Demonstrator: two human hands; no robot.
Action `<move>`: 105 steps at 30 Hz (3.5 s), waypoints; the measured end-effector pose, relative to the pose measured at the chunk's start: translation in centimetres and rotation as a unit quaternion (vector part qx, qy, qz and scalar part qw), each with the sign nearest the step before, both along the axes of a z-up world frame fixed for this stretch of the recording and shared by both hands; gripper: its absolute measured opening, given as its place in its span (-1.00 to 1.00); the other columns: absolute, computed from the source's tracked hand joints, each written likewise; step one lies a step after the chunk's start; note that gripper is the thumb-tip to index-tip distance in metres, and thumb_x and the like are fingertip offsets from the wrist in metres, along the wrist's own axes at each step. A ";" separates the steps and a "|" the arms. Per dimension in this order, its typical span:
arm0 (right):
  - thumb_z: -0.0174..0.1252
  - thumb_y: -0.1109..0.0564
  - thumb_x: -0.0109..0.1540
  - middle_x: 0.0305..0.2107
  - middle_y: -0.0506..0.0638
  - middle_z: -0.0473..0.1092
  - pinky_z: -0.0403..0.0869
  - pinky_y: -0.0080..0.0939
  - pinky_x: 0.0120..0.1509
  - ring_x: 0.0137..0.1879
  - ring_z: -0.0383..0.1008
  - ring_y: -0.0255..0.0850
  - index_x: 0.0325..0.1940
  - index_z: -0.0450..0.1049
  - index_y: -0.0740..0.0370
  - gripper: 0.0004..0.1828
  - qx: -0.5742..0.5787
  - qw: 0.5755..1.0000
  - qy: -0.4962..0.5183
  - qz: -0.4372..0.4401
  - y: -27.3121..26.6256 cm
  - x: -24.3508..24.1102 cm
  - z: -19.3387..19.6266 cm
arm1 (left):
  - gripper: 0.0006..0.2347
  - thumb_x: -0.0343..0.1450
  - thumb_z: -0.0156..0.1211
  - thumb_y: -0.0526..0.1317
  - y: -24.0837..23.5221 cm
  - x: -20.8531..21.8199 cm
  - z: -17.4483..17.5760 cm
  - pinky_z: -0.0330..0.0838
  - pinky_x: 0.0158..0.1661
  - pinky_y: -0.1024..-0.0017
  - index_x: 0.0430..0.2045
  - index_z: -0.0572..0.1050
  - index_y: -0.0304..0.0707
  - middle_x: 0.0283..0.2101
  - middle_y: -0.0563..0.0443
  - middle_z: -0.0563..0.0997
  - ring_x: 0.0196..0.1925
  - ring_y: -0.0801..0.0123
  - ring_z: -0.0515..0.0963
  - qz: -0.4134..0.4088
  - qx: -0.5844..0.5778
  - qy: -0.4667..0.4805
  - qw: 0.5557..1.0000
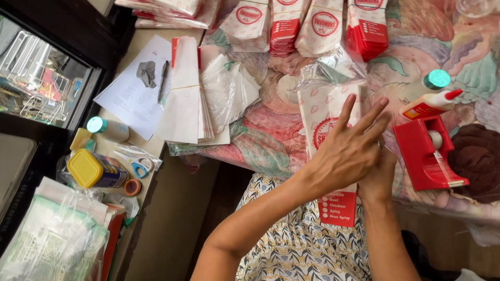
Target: Sorting, folding, and stacking printed paper bags in a production environment.
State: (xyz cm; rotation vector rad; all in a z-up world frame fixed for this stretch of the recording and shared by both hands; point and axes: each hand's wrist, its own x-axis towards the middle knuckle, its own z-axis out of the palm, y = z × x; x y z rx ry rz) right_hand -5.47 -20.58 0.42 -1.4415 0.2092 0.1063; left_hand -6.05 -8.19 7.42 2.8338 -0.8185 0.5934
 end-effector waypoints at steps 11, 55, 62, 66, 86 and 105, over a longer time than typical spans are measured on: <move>0.25 0.32 0.15 -0.02 0.04 0.46 0.59 -0.12 0.03 0.00 0.54 -0.10 0.20 0.35 0.13 -0.47 -0.040 0.996 -0.025 0.082 0.7 2.5 -0.1 | -0.86 0.49 0.02 -0.46 -8.7 -2.0 -6.2 0.59 -0.37 0.24 -0.15 0.44 -0.28 -0.36 0.04 0.52 -0.43 0.31 0.60 -0.240 -0.168 -0.012 0.956; 0.19 -0.11 0.19 0.27 -0.10 0.44 0.28 -0.19 0.49 0.38 0.42 -0.22 0.26 0.54 0.00 -0.45 -0.525 0.720 -0.200 0.407 -1.7 8.8 0.6 | -0.44 0.16 0.52 -0.06 36.2 2.2 -8.8 0.31 0.09 0.09 -0.04 0.39 -0.27 0.11 -0.12 0.40 0.14 0.01 0.36 0.589 -0.287 0.250 0.713; 0.28 0.21 0.17 0.03 0.16 0.55 0.54 -0.22 0.28 0.04 0.61 -0.15 0.16 0.54 0.37 -0.54 -0.369 0.781 -0.342 0.369 4.4 4.9 5.6 | -0.77 0.18 0.08 -0.56 31.6 1.0 -6.1 0.26 -0.43 0.12 -0.40 0.32 -0.28 -0.17 -0.10 0.35 -0.22 0.02 0.42 0.505 -0.276 0.016 0.818; 0.26 0.20 0.21 -0.05 0.12 0.59 0.60 -0.30 0.04 -0.16 0.63 -0.20 0.12 0.56 0.29 -0.63 -0.319 0.803 -0.308 0.400 8.0 4.1 5.0 | -0.56 0.19 0.15 -0.64 30.7 1.1 -5.6 0.22 -0.64 0.17 -0.08 0.46 -0.28 -0.11 -0.13 0.38 -0.31 0.01 0.53 0.489 -0.177 -0.040 0.853; 0.30 0.28 0.22 0.06 0.14 0.53 0.57 -0.03 0.15 0.03 0.59 -0.17 0.25 0.51 0.29 -0.52 -0.132 0.897 -0.227 0.356 11.1 2.5 2.7 | -0.89 0.44 0.30 -0.29 26.5 -3.2 2.1 0.35 -0.42 0.25 -0.36 0.51 -0.36 -0.50 -0.17 0.49 -0.47 0.04 0.57 0.328 -0.408 -0.043 0.851; 0.31 0.05 0.17 -0.06 0.16 0.55 0.63 -0.07 -0.26 -0.23 0.65 0.08 0.02 0.57 0.24 -0.63 -0.376 0.773 -0.412 0.302 8.7 -5.1 8.8 | -0.72 0.44 0.28 -0.02 9.9 -6.8 -3.6 0.53 -0.25 0.43 -0.39 0.55 -0.32 -0.55 -0.08 0.60 -0.44 0.40 0.63 -0.002 -0.797 0.293 0.528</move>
